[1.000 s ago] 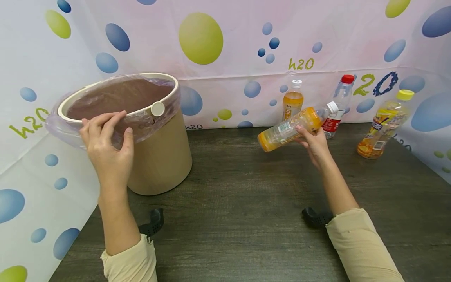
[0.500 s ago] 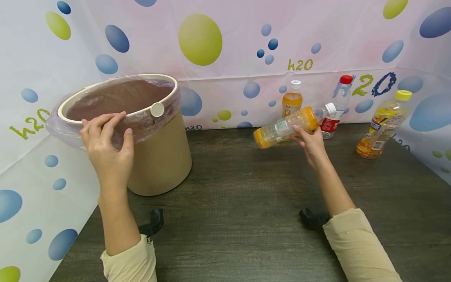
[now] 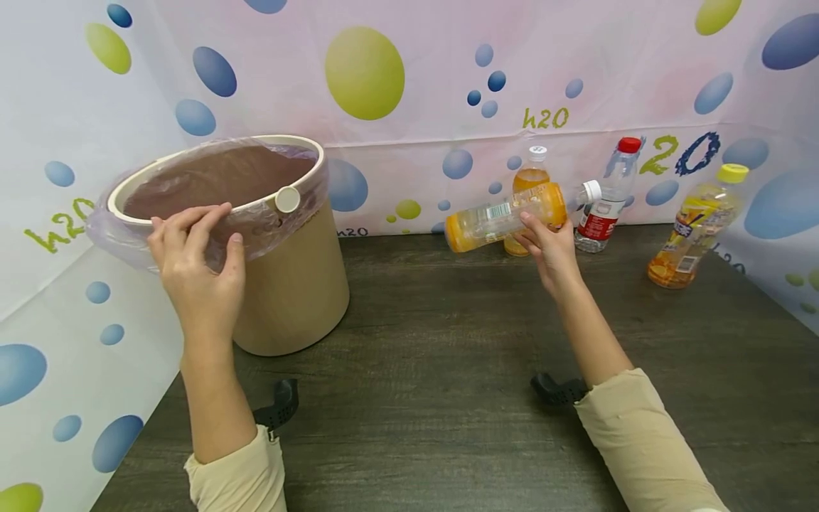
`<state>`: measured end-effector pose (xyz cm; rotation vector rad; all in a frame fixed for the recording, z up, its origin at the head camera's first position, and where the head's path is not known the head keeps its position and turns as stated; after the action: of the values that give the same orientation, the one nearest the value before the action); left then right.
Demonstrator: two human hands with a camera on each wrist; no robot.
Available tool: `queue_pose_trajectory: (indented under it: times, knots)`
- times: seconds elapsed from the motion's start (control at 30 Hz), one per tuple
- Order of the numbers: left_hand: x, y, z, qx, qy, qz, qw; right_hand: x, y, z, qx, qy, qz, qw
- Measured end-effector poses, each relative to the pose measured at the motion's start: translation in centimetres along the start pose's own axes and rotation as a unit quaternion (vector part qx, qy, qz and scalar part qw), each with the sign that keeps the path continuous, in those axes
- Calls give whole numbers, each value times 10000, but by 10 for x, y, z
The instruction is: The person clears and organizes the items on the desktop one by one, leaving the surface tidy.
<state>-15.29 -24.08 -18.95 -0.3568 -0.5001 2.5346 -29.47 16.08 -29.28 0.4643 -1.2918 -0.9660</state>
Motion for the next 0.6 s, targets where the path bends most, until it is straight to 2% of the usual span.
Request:
queue_pose_trajectory:
  times: [0.23,0.6]
  knots:
    - [1,1,-1,-32,24,-21,10000,15,1,0,91,106,285,9995]
    - [0,-2,0,-34,40,17,10000,43,3,-1,33,239,-137,9996]
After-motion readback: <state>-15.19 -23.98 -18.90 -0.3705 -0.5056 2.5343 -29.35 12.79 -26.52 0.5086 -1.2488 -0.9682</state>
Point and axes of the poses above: each hand's wrist, its own z-axis towards the middle knuckle, its own x-axis out of the palm, y = z × x, the point moved 4 cm from there along z, towards the middle knuckle, and after that the axes turned 7 degrees about -x, right-handed, at the moved point
